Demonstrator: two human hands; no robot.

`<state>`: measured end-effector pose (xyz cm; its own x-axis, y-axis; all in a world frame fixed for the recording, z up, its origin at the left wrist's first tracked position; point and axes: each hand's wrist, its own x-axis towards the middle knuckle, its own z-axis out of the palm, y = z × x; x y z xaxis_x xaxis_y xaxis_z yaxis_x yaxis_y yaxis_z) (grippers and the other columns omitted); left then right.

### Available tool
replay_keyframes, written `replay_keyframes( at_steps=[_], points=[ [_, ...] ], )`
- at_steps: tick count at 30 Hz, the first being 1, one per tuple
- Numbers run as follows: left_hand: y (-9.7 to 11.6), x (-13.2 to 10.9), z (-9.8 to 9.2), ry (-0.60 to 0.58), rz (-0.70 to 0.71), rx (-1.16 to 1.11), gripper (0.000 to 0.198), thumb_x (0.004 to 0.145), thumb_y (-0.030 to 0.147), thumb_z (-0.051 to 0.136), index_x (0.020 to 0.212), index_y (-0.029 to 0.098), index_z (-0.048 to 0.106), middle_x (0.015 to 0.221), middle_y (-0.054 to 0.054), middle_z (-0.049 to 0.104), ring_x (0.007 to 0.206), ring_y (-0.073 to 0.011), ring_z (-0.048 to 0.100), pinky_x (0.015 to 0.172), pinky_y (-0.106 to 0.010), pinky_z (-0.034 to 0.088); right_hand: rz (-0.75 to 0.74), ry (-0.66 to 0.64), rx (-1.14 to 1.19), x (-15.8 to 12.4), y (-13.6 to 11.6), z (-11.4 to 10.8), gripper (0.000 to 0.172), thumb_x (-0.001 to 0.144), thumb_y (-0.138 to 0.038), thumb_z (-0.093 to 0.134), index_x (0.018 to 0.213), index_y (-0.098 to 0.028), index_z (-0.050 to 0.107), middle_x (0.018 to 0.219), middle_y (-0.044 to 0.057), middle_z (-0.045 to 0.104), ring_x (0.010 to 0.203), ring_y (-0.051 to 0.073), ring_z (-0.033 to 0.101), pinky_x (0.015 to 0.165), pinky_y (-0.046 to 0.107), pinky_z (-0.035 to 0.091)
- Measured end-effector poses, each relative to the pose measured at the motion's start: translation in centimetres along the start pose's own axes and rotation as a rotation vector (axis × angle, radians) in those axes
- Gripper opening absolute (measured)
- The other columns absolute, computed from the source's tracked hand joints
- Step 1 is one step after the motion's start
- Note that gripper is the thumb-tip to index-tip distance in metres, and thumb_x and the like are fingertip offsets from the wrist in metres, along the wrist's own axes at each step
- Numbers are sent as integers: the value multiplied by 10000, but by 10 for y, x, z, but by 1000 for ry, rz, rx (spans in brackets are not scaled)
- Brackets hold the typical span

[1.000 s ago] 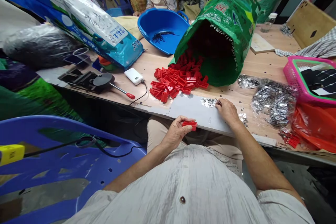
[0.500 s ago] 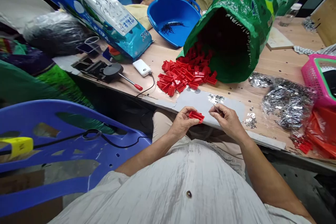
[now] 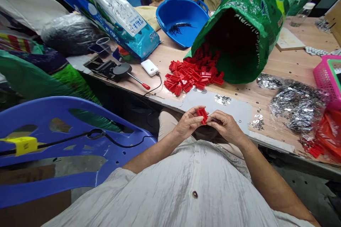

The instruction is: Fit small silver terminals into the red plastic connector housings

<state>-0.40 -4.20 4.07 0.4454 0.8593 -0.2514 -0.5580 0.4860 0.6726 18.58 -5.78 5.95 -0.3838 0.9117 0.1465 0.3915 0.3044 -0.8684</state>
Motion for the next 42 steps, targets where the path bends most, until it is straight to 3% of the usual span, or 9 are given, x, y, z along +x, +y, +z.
replay_keyframes(
  at_steps=[7, 17, 19, 22, 24, 29, 33, 42],
  points=[
    [-3, 2, 1, -24, 39, 71, 489, 631, 179, 829, 1100, 203, 689, 990, -50, 721, 1009, -193, 643, 950, -340, 440, 12, -31, -34, -4, 7, -3, 196, 908, -394, 568, 967, -235, 666, 932, 55, 686, 787, 178, 603, 719, 316, 480],
    [-9, 7, -5, -57, 135, 198, 487, 647, 207, 829, 1103, 208, 657, 1013, -52, 716, 971, -176, 653, 925, -327, 471, 187, 18, 38, -9, 13, -2, 239, 880, -452, 613, 962, -229, 594, 760, -21, 603, 595, 119, 450, 568, 260, 372],
    [-11, 9, -9, -76, 171, 265, 480, 652, 202, 826, 1091, 207, 633, 1052, -56, 705, 953, -165, 655, 906, -318, 484, 186, 32, -12, -9, 14, -3, 255, 912, -452, 557, 1035, -231, 590, 829, 0, 618, 643, 134, 495, 610, 273, 409],
    [-13, 16, -19, -101, 246, 427, 447, 676, 210, 807, 1073, 204, 602, 1099, -61, 682, 935, -150, 648, 903, -308, 485, 121, 62, -125, -10, 20, -2, 295, 967, -405, 439, 1150, -240, 602, 1006, 59, 621, 889, 190, 584, 805, 330, 465],
    [-13, 22, -26, -110, 317, 575, 402, 703, 208, 779, 1064, 203, 603, 1091, -58, 671, 935, -147, 638, 915, -303, 477, 99, 81, -207, -10, 26, 1, 332, 975, -378, 404, 1191, -245, 618, 1016, 79, 604, 969, 213, 588, 864, 355, 465],
    [-8, 38, -37, -86, 389, 920, 378, 699, 188, 746, 1060, 224, 642, 1040, -23, 672, 941, -160, 623, 915, -287, 466, 123, 86, -361, -11, 42, 8, 327, 948, -337, 451, 1203, -253, 637, 995, 81, 667, 876, 222, 635, 816, 372, 493],
    [-3, 46, -38, -116, 372, 1013, 401, 680, 195, 747, 1074, 233, 681, 1024, -20, 698, 925, -171, 636, 915, -287, 460, 140, 71, -422, -7, 48, 10, 258, 923, -325, 497, 1078, -248, 687, 1014, 71, 716, 890, 236, 666, 813, 379, 505],
    [-2, 52, -44, -187, 394, 1139, 386, 703, 232, 736, 1088, 238, 704, 1028, -20, 720, 923, -173, 646, 892, -271, 453, 128, 13, -431, 1, 50, 11, 244, 916, -269, 502, 1039, -254, 712, 1029, 53, 714, 920, 221, 665, 831, 359, 505]
  ],
)
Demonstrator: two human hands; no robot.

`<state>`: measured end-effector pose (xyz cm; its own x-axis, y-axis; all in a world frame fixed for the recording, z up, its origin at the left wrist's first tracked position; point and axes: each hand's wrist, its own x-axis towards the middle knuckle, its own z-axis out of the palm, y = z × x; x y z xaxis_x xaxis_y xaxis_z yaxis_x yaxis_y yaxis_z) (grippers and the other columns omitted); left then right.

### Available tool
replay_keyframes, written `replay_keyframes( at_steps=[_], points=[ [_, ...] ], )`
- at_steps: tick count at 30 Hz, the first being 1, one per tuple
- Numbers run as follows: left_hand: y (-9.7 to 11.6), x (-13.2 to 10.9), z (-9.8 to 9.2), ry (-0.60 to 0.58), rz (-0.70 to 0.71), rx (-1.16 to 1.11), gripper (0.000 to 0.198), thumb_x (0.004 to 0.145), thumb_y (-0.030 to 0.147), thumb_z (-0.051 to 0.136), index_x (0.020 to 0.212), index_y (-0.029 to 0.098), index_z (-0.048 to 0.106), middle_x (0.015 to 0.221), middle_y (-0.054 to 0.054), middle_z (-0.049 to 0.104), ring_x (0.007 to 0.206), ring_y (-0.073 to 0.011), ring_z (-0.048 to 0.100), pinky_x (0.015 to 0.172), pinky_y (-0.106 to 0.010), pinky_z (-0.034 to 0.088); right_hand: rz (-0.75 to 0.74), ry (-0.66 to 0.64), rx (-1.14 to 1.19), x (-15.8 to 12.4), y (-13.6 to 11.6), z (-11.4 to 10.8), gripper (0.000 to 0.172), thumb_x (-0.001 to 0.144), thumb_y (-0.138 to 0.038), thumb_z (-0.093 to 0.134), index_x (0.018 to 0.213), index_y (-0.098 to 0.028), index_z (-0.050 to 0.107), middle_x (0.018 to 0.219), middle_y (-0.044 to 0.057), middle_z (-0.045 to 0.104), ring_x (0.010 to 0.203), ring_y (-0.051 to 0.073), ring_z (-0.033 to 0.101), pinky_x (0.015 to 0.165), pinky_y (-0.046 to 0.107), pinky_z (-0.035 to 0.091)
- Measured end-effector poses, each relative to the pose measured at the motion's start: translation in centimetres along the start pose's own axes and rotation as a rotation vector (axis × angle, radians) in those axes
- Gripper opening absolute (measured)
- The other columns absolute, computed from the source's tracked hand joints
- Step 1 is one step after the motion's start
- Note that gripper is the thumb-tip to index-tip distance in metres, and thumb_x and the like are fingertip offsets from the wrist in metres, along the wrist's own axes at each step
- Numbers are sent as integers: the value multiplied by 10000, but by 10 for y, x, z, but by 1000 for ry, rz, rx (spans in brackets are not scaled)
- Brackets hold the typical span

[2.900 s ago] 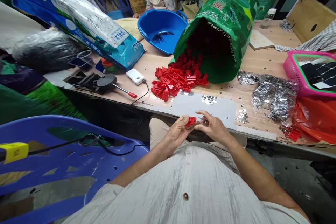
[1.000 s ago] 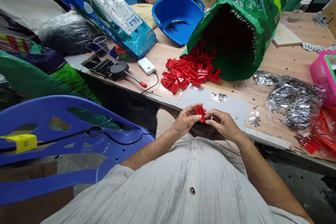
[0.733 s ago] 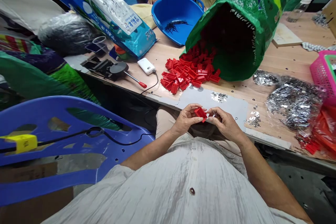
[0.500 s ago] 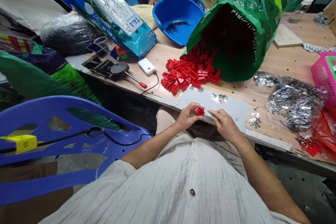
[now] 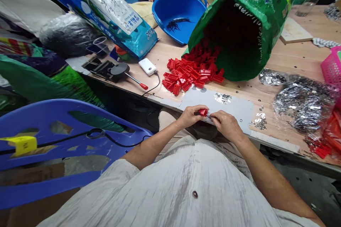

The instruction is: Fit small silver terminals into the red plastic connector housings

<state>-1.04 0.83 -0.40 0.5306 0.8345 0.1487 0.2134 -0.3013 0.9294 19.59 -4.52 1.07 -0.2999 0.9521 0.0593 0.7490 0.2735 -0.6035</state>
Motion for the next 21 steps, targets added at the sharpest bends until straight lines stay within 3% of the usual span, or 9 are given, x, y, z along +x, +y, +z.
replay_keyframes(
  at_steps=[7, 14, 21],
  points=[
    [0, 1, 0, -15, 4, 32, 366, 711, 225, 719, 1077, 228, 699, 1022, -22, 718, 920, -176, 647, 877, -267, 455, 33, 13, -70, 1, -1, 4, 221, 919, -251, 498, 985, -249, 709, 988, 50, 712, 899, 217, 660, 820, 341, 487],
    [-1, 2, 2, 2, -44, 23, 327, 705, 188, 707, 1030, 224, 697, 967, -6, 718, 877, -171, 644, 851, -259, 450, 160, 50, -177, 5, -24, 10, 213, 906, -217, 486, 933, -244, 696, 939, 60, 704, 864, 226, 650, 724, 325, 453],
    [2, -2, 3, 16, -55, -51, 337, 696, 203, 719, 1031, 210, 679, 970, -16, 696, 888, -169, 626, 866, -277, 454, 122, 30, -116, -1, -20, 10, 210, 925, -242, 469, 1001, -239, 665, 992, 68, 685, 912, 228, 640, 768, 332, 459]
  ],
)
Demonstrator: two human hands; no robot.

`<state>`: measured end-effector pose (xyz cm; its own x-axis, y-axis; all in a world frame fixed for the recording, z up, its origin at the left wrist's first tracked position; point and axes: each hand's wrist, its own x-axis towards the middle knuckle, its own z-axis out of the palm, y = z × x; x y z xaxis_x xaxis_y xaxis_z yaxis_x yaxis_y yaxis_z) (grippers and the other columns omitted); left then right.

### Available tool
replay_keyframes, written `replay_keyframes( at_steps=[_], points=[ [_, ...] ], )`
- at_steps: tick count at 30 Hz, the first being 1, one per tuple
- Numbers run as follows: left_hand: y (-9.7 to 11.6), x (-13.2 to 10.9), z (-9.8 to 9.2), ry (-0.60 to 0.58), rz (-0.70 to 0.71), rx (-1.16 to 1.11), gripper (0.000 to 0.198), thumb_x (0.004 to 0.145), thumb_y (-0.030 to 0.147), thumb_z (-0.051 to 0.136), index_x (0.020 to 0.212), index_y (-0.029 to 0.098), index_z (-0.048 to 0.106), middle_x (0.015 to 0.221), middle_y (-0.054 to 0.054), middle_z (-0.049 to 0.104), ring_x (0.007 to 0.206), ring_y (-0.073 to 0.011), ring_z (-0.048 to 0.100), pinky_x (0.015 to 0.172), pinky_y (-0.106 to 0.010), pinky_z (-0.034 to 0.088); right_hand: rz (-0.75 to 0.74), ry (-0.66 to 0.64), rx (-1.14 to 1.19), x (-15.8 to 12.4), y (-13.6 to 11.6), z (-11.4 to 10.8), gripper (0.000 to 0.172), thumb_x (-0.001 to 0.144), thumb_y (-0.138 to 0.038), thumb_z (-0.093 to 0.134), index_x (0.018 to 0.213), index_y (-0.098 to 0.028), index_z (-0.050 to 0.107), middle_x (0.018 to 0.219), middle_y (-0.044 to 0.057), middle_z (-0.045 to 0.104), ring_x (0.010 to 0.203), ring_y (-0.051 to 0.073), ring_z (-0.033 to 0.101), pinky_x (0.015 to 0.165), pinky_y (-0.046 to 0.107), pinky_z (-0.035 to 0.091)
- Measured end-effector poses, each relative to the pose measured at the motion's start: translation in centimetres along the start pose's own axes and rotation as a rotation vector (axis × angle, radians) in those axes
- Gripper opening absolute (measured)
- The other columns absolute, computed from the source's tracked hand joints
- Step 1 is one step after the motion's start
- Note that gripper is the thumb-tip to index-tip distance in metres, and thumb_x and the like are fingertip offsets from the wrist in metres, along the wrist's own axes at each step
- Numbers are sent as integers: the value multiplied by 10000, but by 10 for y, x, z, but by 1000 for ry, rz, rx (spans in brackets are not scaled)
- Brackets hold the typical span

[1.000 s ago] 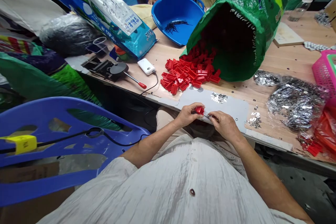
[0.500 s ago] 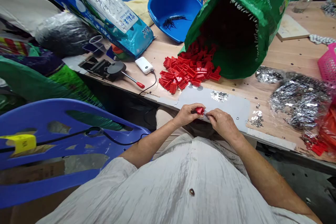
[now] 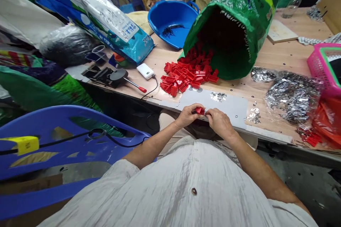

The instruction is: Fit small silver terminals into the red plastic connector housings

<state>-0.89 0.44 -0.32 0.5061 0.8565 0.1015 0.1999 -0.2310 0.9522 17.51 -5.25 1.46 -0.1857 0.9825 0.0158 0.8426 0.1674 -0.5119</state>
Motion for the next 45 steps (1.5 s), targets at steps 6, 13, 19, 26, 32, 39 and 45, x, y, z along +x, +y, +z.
replay_keyframes(
  at_steps=[6, 13, 19, 26, 32, 39, 45],
  points=[
    [13, -11, 3, 93, -15, -245, 390, 666, 192, 777, 1038, 203, 658, 1015, -23, 665, 919, -145, 606, 882, -261, 439, -77, 76, 240, -15, 9, -10, 229, 967, -292, 395, 1117, -234, 559, 1094, 77, 657, 996, 218, 621, 859, 353, 461],
    [39, -20, 13, 126, -297, -998, 327, 725, 369, 783, 776, 155, 542, 826, -22, 690, 886, -184, 689, 867, -304, 462, -70, -50, 429, -23, -8, -25, 425, 993, -389, 380, 1399, -264, 395, 759, -23, 668, 740, 164, 628, 777, 306, 460],
    [46, -27, 21, 106, -421, -1313, 182, 811, 254, 709, 764, 130, 585, 766, -27, 688, 747, -148, 691, 799, -282, 518, -117, -26, 387, -22, -17, -25, 405, 985, -425, 405, 1344, -256, 490, 696, -26, 644, 660, 161, 617, 682, 278, 454],
    [52, -32, 30, 209, -496, -1432, 147, 914, 193, 560, 826, 103, 636, 805, -58, 711, 778, -145, 702, 895, -311, 533, -107, 127, 292, -20, -17, -15, 349, 983, -417, 412, 1226, -264, 610, 938, 31, 731, 771, 190, 679, 701, 295, 480],
    [43, -37, 35, 214, -470, -1424, 111, 841, 225, 671, 852, 127, 620, 885, -61, 727, 909, -184, 709, 1054, -399, 466, -75, 119, 408, -16, -9, -9, 358, 980, -451, 404, 1091, -249, 678, 931, 27, 729, 775, 180, 663, 716, 279, 476],
    [0, -53, 33, 175, -718, -1093, 291, 765, 317, 758, 811, 162, 515, 819, -33, 692, 816, -195, 720, 766, -306, 551, 20, 72, 303, 3, -1, -10, 367, 984, -444, 379, 1146, -266, 657, 735, -1, 668, 662, 160, 616, 655, 276, 446],
    [-40, -57, 31, 260, -844, -866, 474, 715, 197, 782, 1111, 166, 522, 961, -59, 683, 828, -146, 672, 791, -307, 554, -46, 104, 1, 60, -1, -3, 304, 935, -319, 492, 1195, -232, 624, 1187, 80, 660, 1030, 240, 627, 876, 359, 466]
  ],
)
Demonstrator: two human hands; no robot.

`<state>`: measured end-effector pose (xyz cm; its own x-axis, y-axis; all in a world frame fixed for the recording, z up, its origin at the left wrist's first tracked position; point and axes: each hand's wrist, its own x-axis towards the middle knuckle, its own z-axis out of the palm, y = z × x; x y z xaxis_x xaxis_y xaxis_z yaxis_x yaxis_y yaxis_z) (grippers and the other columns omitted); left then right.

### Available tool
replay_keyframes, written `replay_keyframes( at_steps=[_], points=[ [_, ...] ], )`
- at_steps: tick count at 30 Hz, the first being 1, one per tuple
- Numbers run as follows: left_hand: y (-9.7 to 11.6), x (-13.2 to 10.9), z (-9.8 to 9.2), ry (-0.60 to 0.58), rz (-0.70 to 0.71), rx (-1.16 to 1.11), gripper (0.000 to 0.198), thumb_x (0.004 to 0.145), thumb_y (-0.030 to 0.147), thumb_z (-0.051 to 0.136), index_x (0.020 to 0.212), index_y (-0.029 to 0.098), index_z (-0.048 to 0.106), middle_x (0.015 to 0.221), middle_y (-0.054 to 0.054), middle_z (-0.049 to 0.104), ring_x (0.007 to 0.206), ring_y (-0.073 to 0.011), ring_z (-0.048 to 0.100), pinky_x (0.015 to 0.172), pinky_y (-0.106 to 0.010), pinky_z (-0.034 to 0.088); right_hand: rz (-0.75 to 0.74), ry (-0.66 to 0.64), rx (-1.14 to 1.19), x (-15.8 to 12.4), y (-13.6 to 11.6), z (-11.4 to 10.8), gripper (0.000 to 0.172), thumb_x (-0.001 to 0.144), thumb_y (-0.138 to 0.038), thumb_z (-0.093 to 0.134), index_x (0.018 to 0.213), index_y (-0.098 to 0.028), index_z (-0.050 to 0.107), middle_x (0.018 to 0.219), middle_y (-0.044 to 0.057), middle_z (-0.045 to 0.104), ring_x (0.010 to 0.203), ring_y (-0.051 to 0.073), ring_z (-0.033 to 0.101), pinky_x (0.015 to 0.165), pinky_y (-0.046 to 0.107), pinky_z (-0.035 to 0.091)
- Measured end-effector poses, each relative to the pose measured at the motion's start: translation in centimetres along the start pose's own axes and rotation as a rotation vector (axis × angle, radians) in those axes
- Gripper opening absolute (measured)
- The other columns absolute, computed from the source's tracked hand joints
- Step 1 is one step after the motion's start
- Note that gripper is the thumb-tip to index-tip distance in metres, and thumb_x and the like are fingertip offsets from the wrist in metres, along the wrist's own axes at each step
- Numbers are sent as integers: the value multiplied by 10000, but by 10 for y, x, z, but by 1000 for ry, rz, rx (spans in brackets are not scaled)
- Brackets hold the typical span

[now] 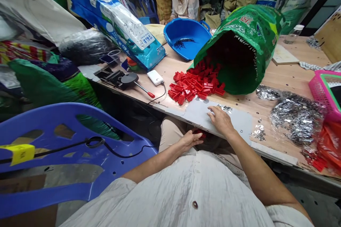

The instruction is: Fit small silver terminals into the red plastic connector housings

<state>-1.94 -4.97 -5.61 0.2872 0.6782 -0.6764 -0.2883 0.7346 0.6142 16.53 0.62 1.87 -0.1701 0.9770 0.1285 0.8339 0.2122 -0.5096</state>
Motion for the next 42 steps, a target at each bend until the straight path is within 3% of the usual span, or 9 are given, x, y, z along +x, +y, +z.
replay_keyframes(
  at_steps=[7, 16, 20, 23, 27, 30, 34, 39, 42],
  points=[
    [6, -2, -14, -16, 26, 49, 571, 672, 245, 822, 1166, 147, 553, 1007, -76, 663, 809, -140, 656, 845, -328, 525, 82, 9, -218, 64, -12, 11, 406, 917, -287, 543, 1323, -274, 535, 1199, 81, 647, 1053, 255, 613, 810, 346, 461],
    [24, -28, -2, -384, 126, 76, 519, 670, 401, 819, 1083, 135, 648, 1068, -129, 668, 864, -174, 686, 779, -286, 528, 81, 18, -235, 74, -17, 13, 209, 929, -334, 515, 1056, -235, 649, 997, 84, 702, 894, 226, 623, 695, 305, 398],
    [39, -37, 8, -153, 593, 207, 529, 746, 385, 756, 1223, 227, 590, 1165, -107, 630, 943, -198, 669, 806, -316, 538, 89, 55, 46, 42, -25, 2, 187, 881, -392, 566, 896, -234, 666, 799, 26, 691, 730, 183, 597, 643, 280, 378],
    [49, -36, 11, 101, 1003, 548, 523, 733, 304, 769, 1233, 285, 615, 1375, -98, 523, 1218, -250, 541, 1021, -370, 459, 125, -56, 425, 14, -29, -1, 290, 844, -477, 592, 744, -207, 632, 678, -7, 644, 626, 142, 553, 616, 262, 382],
    [53, -24, 14, 152, 1220, 874, 368, 799, 242, 685, 1164, 286, 677, 1349, -99, 555, 1247, -267, 512, 1066, -419, 418, 204, -117, 759, -17, -31, 5, 381, 811, -523, 606, 655, -179, 559, 603, -33, 556, 568, 105, 472, 561, 239, 356],
    [51, -19, 20, 113, 1237, 897, 294, 834, 215, 624, 1108, 285, 706, 1265, -92, 620, 1191, -245, 562, 1061, -408, 430, 221, -145, 860, -33, -31, 2, 399, 822, -540, 591, 687, -165, 578, 580, -46, 507, 543, 91, 422, 531, 233, 329],
    [50, -23, 28, -13, 1087, 790, 255, 813, 236, 660, 1054, 294, 718, 1139, -55, 695, 1112, -218, 618, 1053, -364, 445, 171, -211, 826, -48, -14, -23, 375, 863, -522, 553, 924, -171, 668, 685, -12, 608, 638, 126, 535, 619, 255, 412],
    [48, -28, 33, -44, 796, 493, 302, 726, 288, 767, 1010, 221, 687, 1009, -39, 718, 935, -178, 663, 927, -307, 511, 400, 252, 196, -64, 64, -68, 234, 838, -393, 565, 918, -211, 690, 910, 58, 718, 820, 206, 630, 767, 334, 456],
    [49, -28, 37, -87, 702, 283, 333, 693, 275, 792, 988, 193, 659, 981, -32, 722, 904, -160, 671, 897, -292, 527, 578, 266, -240, -74, 108, -88, 209, 821, -335, 559, 885, -204, 710, 846, 94, 719, 766, 237, 623, 704, 341, 433]
  ],
)
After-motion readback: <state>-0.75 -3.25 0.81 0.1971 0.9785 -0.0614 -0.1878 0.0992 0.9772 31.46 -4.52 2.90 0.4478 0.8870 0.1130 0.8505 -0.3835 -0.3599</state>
